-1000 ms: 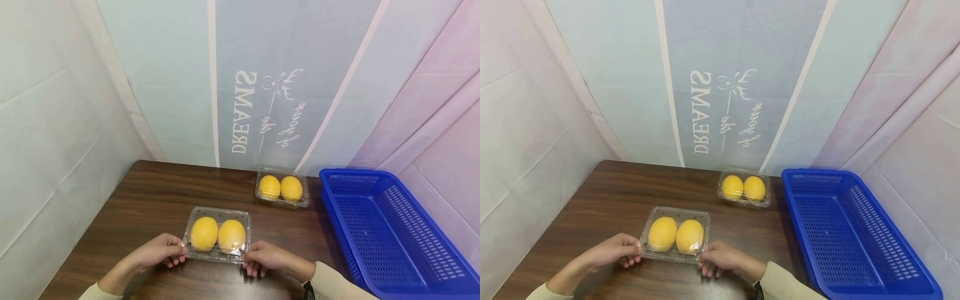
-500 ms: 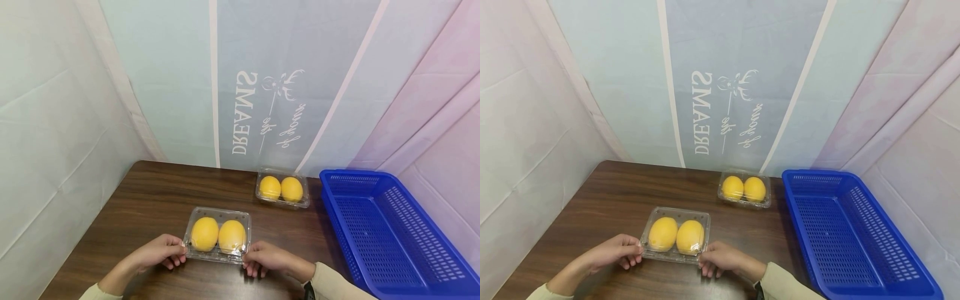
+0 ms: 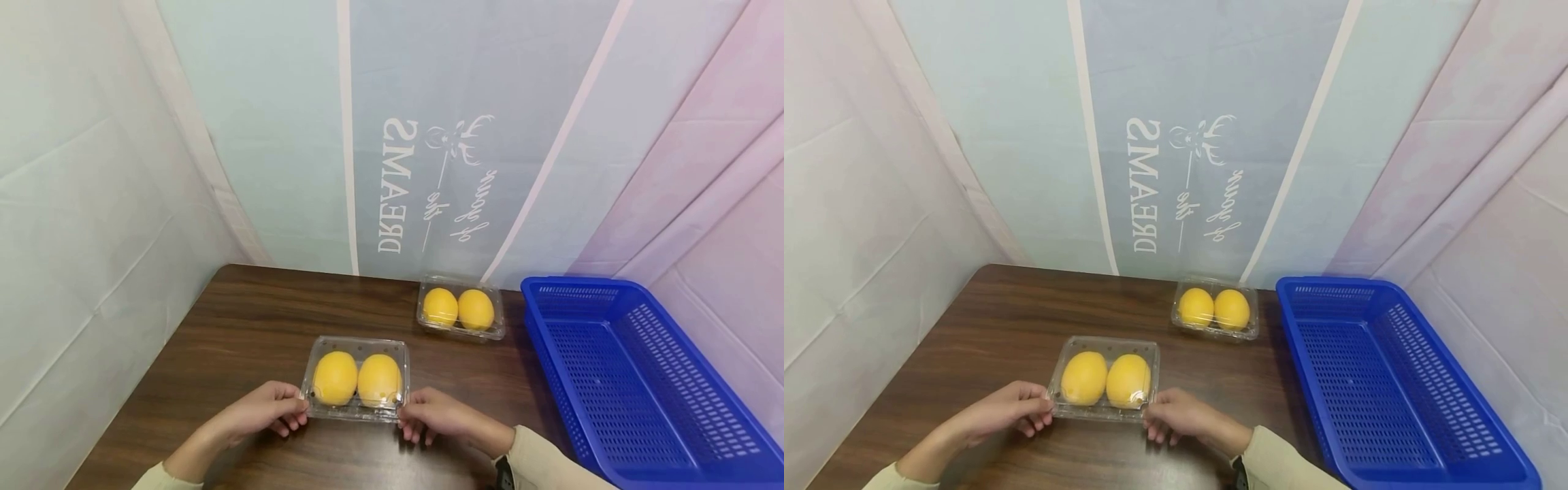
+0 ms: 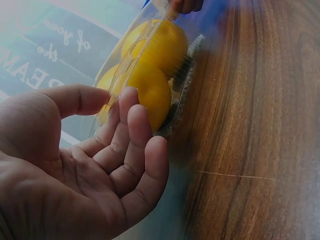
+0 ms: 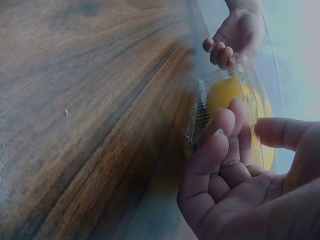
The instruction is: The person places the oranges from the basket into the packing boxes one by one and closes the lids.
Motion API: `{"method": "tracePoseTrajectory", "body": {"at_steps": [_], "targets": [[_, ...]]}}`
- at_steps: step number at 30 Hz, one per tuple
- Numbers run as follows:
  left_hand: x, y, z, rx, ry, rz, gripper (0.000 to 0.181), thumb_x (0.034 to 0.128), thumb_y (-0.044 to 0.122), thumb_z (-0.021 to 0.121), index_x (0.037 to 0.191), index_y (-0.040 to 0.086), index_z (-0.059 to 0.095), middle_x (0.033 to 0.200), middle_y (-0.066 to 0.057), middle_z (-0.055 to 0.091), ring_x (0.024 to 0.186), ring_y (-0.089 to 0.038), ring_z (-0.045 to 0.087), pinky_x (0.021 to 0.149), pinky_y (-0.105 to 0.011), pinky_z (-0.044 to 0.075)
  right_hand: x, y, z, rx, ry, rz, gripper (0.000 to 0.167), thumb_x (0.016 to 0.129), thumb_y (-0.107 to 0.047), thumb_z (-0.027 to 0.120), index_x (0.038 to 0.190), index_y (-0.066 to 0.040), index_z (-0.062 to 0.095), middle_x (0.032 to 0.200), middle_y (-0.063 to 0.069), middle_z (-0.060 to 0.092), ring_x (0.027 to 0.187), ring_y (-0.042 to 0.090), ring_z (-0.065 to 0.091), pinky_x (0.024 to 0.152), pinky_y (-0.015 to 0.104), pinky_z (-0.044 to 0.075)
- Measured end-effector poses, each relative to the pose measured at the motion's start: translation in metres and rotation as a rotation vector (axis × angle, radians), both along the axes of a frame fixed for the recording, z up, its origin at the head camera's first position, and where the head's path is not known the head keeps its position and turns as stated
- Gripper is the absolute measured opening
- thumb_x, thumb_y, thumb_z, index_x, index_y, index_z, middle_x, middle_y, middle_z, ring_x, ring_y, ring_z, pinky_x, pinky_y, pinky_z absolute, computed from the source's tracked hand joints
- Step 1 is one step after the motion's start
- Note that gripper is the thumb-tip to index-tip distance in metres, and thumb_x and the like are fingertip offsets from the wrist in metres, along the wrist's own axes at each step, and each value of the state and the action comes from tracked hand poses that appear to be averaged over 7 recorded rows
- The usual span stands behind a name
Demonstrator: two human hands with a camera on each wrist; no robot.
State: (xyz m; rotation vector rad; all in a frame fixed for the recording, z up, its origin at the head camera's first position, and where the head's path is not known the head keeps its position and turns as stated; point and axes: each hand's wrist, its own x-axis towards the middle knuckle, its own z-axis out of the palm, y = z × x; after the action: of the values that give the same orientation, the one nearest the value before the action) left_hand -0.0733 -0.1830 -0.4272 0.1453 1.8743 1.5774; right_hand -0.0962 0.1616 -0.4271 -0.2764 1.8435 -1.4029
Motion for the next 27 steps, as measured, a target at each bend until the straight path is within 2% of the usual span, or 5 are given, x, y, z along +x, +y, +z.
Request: {"method": "tracePoseTrajectory", "body": {"at_steps": [11,18,27], "targets": [[-0.012,0.007,-0.005,-0.025,0.015,0.113,0.023,0.1039,0.019,0.056,0.099,-0.002,0.064,0.090,-0.004,0.065,0.080,-0.016,0.061,0.067,-0.026,0.057,-0.015,-0.003,-0.004,-0.002,0.043,-0.065,0.022,0.095,-0.014,0.057,0.085,0.005,0.064,0.067,-0.002,0.064,0.058,0.009,0.057,0.049,0.019,0.043],[-0.023,0.012,-0.011,-0.036,0.013,0.210,0.024,0.1045,0.020,0.056,0.103,-0.002,0.065,0.089,-0.002,0.064,0.079,-0.014,0.060,0.065,-0.026,0.058,-0.026,-0.006,-0.006,-0.004,0.024,-0.132,0.022,0.097,-0.016,0.056,0.087,0.002,0.064,0.071,-0.001,0.064,0.061,0.009,0.057,0.052,0.021,0.045],[-0.036,0.018,-0.014,-0.020,0.005,0.282,0.029,0.1047,0.022,0.056,0.112,-0.006,0.063,0.094,-0.003,0.066,0.083,-0.014,0.060,0.070,-0.026,0.057,-0.042,-0.008,-0.013,-0.034,0.002,-0.223,0.023,0.101,-0.017,0.055,0.093,0.002,0.063,0.072,0.000,0.062,0.062,0.011,0.057,0.054,0.023,0.047]]}}
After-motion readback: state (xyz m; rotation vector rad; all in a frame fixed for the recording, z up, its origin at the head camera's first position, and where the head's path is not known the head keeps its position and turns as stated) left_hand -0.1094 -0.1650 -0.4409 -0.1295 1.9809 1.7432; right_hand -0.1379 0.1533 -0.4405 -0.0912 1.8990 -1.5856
